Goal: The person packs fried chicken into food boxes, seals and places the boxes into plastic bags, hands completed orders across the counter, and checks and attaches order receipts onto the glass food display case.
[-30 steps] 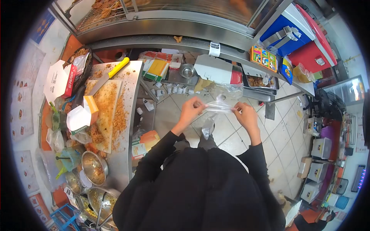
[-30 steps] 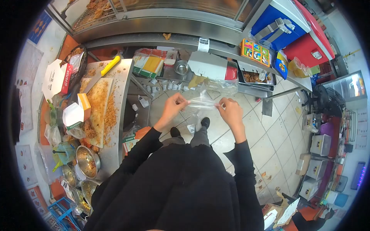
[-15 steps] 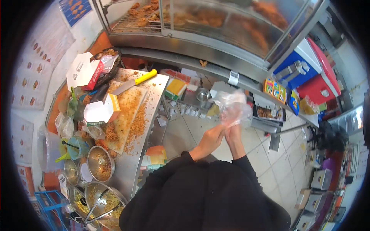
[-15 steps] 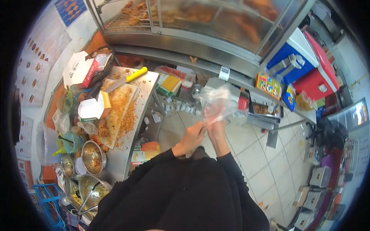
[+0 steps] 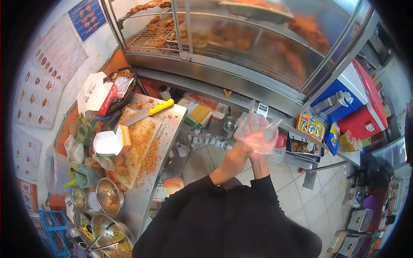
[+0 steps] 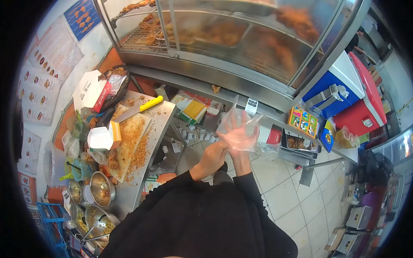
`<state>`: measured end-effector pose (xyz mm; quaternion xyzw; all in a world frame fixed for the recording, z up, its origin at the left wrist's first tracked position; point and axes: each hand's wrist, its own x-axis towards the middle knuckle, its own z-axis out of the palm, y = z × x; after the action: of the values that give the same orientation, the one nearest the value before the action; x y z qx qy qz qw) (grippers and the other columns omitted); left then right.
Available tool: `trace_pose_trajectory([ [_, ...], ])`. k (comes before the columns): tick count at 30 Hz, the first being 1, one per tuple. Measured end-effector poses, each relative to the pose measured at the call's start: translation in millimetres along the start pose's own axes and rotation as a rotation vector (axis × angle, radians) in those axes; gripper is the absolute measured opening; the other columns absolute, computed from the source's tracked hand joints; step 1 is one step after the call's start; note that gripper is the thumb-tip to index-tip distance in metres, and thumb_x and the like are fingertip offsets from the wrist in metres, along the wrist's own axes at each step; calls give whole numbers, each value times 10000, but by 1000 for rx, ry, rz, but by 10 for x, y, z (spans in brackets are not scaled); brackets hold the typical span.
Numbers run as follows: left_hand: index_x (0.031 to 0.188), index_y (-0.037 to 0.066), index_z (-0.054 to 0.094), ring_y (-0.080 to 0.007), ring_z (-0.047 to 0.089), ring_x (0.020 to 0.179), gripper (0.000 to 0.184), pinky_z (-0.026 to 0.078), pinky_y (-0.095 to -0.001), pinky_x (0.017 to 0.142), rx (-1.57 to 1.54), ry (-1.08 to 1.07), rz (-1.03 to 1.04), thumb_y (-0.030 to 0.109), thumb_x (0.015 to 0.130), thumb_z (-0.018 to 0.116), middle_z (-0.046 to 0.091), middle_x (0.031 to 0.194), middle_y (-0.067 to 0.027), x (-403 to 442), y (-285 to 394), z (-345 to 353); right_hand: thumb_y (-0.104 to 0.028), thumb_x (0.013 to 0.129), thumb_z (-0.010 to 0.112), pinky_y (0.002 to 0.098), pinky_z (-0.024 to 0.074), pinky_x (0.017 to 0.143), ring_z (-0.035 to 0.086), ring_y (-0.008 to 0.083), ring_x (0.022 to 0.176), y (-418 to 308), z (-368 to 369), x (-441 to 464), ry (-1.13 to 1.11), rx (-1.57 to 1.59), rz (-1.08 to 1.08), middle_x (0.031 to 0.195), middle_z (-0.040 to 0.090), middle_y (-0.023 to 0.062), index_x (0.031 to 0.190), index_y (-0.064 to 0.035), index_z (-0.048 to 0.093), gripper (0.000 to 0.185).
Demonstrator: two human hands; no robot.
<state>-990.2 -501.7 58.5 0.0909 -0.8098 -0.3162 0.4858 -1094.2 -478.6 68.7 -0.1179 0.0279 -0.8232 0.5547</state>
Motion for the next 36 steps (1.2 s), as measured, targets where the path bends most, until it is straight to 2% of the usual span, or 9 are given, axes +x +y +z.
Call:
trace_pose_trajectory([
  [2, 781, 28, 461, -249, 505, 615, 160, 414, -306, 538, -27, -107, 75, -21, 637, 510, 493, 681, -102, 139, -61, 160, -488, 690, 420, 574, 216, 801, 279, 286, 1074, -164, -69, 138, -43, 17, -17, 1183, 318, 46, 1153, -235, 327, 535],
  [5, 784, 34, 469, -234, 504, 620, 184, 415, -296, 542, -83, -284, 207, -8, 610, 511, 492, 679, -92, 321, -77, 506, -520, 668, 457, 555, 233, 799, 280, 303, 1066, -479, 13, 360, 108, -744, -122, 1210, 284, 43, 1174, -250, 296, 596],
  [12, 803, 34, 483, -234, 507, 606, 157, 420, -301, 550, -423, -481, 280, 51, 649, 512, 490, 653, -93, 557, -265, 1166, -555, 633, 485, 546, 172, 866, 185, 340, 1125, -1363, 177, 624, -97, 129, -348, 1269, 154, 76, 1221, -153, 189, 771],
  [14, 778, 35, 486, -228, 504, 622, 152, 418, -300, 563, -370, -504, 282, 40, 629, 519, 491, 668, -86, 688, -309, 1236, -502, 681, 476, 487, 179, 890, 220, 352, 1098, -1467, 243, 815, 84, -675, -1068, 1209, 240, 128, 1198, -89, 224, 708],
  [17, 783, 46, 499, -230, 498, 679, 168, 410, -324, 605, -166, -460, 298, 38, 622, 546, 501, 729, -78, 1127, -599, 1122, -481, 696, 466, 469, 178, 894, 226, 348, 1097, -1517, 385, 1103, 434, -1510, -1425, 1203, 248, 133, 1198, -79, 217, 690],
  [23, 910, 51, 459, -269, 440, 848, 254, 352, -334, 744, 228, 208, 77, 56, 668, 537, 467, 887, -121, 2134, -1328, 282, -437, 724, 448, 432, 178, 903, 237, 338, 1093, -1357, 315, 1606, 613, -1996, -1312, 1192, 262, 142, 1198, -59, 202, 654],
  [29, 924, 70, 465, -275, 421, 878, 255, 320, -366, 787, 237, 268, 302, 113, 681, 529, 457, 906, -97, 2399, -1381, 307, -393, 753, 429, 396, 178, 912, 249, 329, 1089, -1000, 346, 1719, 538, -2075, -1219, 1181, 277, 152, 1199, -40, 187, 618],
  [32, 942, 84, 468, -289, 342, 981, 286, 218, -434, 868, 272, 232, 390, 223, 698, 522, 381, 1025, -121, 2520, -1392, 504, -332, 752, 455, 414, 205, 885, 272, 321, 1060, -1025, 298, 1650, 91, -2216, -858, 1106, 330, 174, 1164, 0, 238, 572],
  [36, 1051, 97, 401, -310, 188, 1109, 415, 70, -484, 910, 445, 382, 311, 315, 712, 498, 235, 1159, -159, 2684, -1628, 493, -274, 785, 415, 389, 249, 862, 311, 320, 1028, -1488, 427, 1656, 566, -2308, -1363, 1091, 345, 190, 1115, 23, 293, 460],
])
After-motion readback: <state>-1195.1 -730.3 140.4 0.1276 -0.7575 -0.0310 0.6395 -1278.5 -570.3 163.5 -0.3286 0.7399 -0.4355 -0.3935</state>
